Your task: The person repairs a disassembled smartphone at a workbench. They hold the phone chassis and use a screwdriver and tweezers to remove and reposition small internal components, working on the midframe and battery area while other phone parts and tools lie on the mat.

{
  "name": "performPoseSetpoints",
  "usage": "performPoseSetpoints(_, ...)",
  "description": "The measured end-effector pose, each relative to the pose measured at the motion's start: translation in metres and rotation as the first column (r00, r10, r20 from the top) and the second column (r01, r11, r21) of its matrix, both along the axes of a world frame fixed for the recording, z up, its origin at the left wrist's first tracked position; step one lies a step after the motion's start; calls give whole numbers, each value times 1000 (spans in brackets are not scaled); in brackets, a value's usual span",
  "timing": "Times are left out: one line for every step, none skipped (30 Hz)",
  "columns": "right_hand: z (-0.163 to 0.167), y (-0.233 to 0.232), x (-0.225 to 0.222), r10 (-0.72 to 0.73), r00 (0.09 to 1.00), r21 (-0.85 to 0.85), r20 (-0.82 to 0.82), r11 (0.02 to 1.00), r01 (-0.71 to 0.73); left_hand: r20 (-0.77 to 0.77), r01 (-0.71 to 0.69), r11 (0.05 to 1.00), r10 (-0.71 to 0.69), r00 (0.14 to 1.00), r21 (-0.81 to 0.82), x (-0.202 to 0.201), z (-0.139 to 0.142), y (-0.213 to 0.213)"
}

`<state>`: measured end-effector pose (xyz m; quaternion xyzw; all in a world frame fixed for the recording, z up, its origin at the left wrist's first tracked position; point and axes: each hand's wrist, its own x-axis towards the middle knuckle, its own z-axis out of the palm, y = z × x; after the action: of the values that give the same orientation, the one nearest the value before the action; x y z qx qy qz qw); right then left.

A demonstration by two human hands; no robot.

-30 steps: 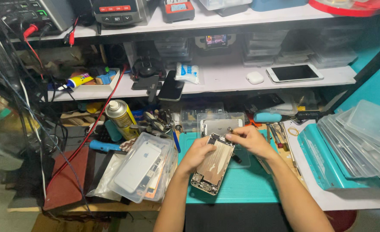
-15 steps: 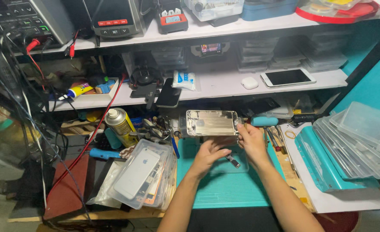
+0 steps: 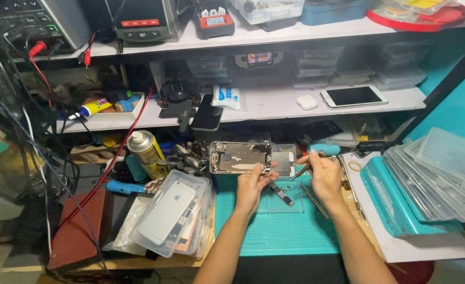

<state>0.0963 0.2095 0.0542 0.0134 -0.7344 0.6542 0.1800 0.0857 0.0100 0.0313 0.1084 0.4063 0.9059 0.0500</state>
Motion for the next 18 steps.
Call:
performPoseSetpoints(3,2,3,6,997,12,73,1000,-7,4,-11,1000,11,1000,1,-1,-2,-1)
performPoseSetpoints(5,2,6,44,996,-41,76,998,-41,-6,-27,1000,27,1000,10,-1,-4,-1)
performPoseSetpoints(7,1,10,81,994,-97,79,993,-74,-15,-42,999,43,999,17,-1,-7,-2)
performPoseSetpoints(10,-2,14,119,990,-152,77,983,-107,-27,-59,998,59,998,23,-2,-8,-3)
performPoseSetpoints(12,-5,17,157,983,-137,92,980,-143,-15,-71,997,72,997,28,-3,-10,-3)
performPoseSetpoints(14,-7,21,192,975,-123,109,976,-179,0,-83,996,83,997,32,-4,-11,-2)
performPoseSetpoints(16,-10,23,226,966,-110,126,971,-213,13,-93,995,92,996,36,-4,-12,-2)
performPoseSetpoints(18,-14,23,234,964,-69,125,971,-227,4,-90,995,90,996,38,-4,-13,-2)
performPoseSetpoints(18,-18,23,241,963,-27,124,970,-240,-5,-87,995,88,996,40,-4,-13,-1)
performPoseSetpoints(19,-21,23,249,961,14,123,968,-252,-14,-85,996,85,996,41,-4,-13,-1)
performPoseSetpoints(19,-23,24,214,973,111,91,968,-223,-23,-84,996,85,996,41,-4,-14,0)
performPoseSetpoints(18,-26,24,183,982,205,57,960,-190,-31,-83,996,85,996,41,-4,-14,0)
performPoseSetpoints(17,-28,25,154,988,296,21,943,-153,-38,-84,996,85,996,41,-4,-14,1)
performPoseSetpoints(16,-29,25,154,988,311,3,939,-147,-42,-81,996,82,996,39,-3,-15,1)
performPoseSetpoints(15,-31,24,154,988,325,-15,935,-141,-45,-78,996,80,996,38,-3,-15,1)
performPoseSetpoints(15,-32,24,154,988,339,-33,931,-134,-49,-75,997,77,996,36,-3,-16,1)
performPoseSetpoints(15,-33,24,148,988,338,-31,932,-129,-51,-77,997,79,996,27,-3,-16,1)
performPoseSetpoints(15,-34,24,142,990,338,-28,933,-124,-52,-79,997,80,995,18,-2,-16,1)
